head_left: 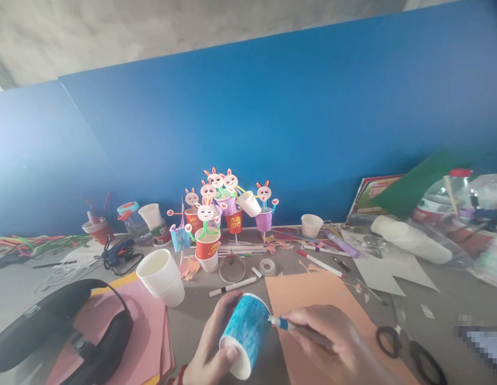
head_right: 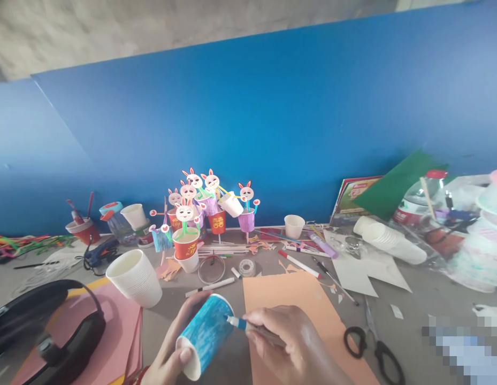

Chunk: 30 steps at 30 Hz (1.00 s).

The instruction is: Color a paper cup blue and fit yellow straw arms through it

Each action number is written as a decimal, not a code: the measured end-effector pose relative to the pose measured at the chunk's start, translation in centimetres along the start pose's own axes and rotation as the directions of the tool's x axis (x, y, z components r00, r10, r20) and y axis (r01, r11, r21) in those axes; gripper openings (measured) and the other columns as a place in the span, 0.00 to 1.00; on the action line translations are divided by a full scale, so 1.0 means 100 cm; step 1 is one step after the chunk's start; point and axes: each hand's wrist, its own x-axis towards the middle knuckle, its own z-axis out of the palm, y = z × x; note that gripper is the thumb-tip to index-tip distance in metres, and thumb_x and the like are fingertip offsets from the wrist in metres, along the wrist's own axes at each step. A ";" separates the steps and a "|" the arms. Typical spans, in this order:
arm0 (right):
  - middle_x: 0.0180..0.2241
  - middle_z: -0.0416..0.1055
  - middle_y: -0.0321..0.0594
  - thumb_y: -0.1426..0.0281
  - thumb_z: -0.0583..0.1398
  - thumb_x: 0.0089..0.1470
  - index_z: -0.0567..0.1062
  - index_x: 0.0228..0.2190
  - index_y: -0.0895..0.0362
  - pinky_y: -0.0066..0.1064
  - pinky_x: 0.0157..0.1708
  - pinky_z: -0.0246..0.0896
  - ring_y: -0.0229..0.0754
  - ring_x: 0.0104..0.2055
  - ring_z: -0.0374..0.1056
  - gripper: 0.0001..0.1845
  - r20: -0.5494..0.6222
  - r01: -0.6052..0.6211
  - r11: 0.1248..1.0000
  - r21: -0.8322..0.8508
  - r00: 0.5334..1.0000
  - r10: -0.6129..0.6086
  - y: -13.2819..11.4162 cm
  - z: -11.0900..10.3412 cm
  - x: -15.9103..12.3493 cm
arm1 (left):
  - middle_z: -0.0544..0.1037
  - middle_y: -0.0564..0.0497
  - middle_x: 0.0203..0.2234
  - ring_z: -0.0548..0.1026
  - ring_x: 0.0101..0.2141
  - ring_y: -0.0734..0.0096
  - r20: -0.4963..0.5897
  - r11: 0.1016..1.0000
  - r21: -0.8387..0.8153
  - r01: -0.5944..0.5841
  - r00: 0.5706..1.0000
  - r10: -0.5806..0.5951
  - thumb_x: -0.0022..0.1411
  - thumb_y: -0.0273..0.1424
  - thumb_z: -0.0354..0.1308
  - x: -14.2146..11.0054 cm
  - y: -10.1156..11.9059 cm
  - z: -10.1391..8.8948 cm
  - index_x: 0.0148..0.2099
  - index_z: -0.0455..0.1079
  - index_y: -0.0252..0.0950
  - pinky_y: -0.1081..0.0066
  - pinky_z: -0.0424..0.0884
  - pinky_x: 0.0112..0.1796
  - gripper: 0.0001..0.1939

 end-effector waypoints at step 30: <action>0.29 0.77 0.35 0.62 0.55 0.69 0.76 0.54 0.44 0.21 0.22 0.69 0.32 0.20 0.68 0.16 -0.178 -0.119 0.922 0.369 0.964 0.196 0.022 0.011 -0.011 | 0.64 0.43 0.66 0.64 0.64 0.42 -0.009 0.884 0.467 0.034 0.999 -0.033 0.54 0.26 0.60 0.004 0.000 0.003 0.69 0.47 0.47 0.47 0.61 0.61 0.44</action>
